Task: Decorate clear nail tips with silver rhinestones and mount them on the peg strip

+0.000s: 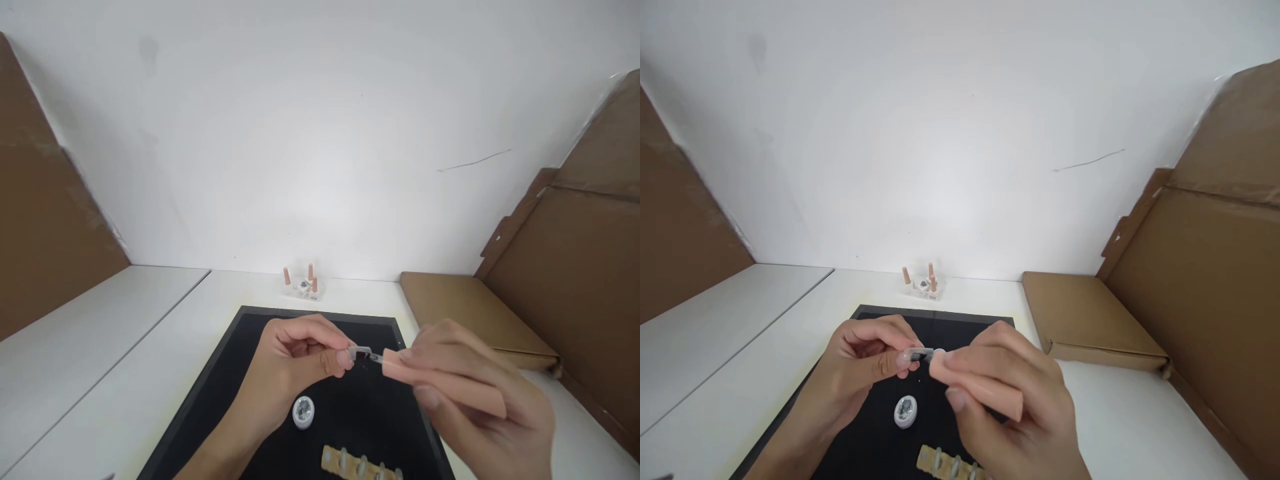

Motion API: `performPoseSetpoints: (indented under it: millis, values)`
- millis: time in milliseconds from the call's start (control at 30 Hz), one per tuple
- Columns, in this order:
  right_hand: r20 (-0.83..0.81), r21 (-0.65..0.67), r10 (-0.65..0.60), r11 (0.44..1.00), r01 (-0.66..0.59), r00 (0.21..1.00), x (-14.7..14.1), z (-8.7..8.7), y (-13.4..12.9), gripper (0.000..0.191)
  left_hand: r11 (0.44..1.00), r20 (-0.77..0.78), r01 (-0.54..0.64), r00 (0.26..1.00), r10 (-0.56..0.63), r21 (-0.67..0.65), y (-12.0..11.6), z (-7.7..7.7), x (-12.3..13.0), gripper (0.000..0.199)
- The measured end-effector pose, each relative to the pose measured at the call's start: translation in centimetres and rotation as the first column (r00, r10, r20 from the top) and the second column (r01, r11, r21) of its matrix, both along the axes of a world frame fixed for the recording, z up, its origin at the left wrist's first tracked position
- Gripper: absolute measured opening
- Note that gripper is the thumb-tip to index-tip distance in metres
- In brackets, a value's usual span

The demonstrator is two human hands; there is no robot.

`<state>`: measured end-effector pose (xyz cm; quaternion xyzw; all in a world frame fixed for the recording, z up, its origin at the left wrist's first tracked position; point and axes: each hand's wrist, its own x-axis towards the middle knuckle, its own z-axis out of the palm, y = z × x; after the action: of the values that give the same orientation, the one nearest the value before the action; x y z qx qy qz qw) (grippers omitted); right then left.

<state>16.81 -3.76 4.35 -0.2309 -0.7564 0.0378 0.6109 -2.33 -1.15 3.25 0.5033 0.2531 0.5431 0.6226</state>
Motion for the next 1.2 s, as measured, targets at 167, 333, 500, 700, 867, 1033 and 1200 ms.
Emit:
performPoseSetpoints:
  millis: [167,333,500,700,867,1033,1200]
  values:
    - [-0.050,0.039,-0.024,0.999,0.026,0.998,0.2,-0.3,0.0,0.024,1.000,-0.019,0.006,1.000,-0.007,-0.022,0.0,-0.1,0.0,0.006]
    - [0.014,0.047,0.001,0.999,-0.001,1.000,-0.4,-0.1,-0.1,0.024,0.999,-0.012,0.018,1.000,-0.018,-0.040,0.0,0.0,0.0,0.006]
    - [-0.060,0.137,-0.094,0.985,0.102,0.994,-0.4,0.2,-0.2,0.032,0.998,-0.044,0.006,0.999,-0.009,-0.061,0.1,0.1,-0.1,0.006]
    - [0.026,0.133,-0.065,0.989,0.061,0.998,-0.8,0.5,-0.4,0.029,0.996,-0.036,0.019,0.999,-0.022,-0.087,0.0,0.3,0.0,0.008]
    - [0.005,0.226,-0.100,0.969,0.096,0.995,-0.9,0.6,0.0,0.030,0.995,-0.043,0.021,0.999,-0.026,-0.096,-0.1,0.3,0.0,0.007]
    - [0.057,0.206,-0.098,0.975,0.084,0.994,-0.9,0.5,0.0,0.028,0.992,-0.033,0.028,0.999,-0.032,-0.119,0.1,0.3,0.3,0.009]
    - [0.012,0.224,-0.133,0.966,0.127,0.991,-1.2,0.5,0.0,0.026,0.991,-0.027,0.031,0.999,-0.035,-0.130,0.1,0.3,0.3,0.010]
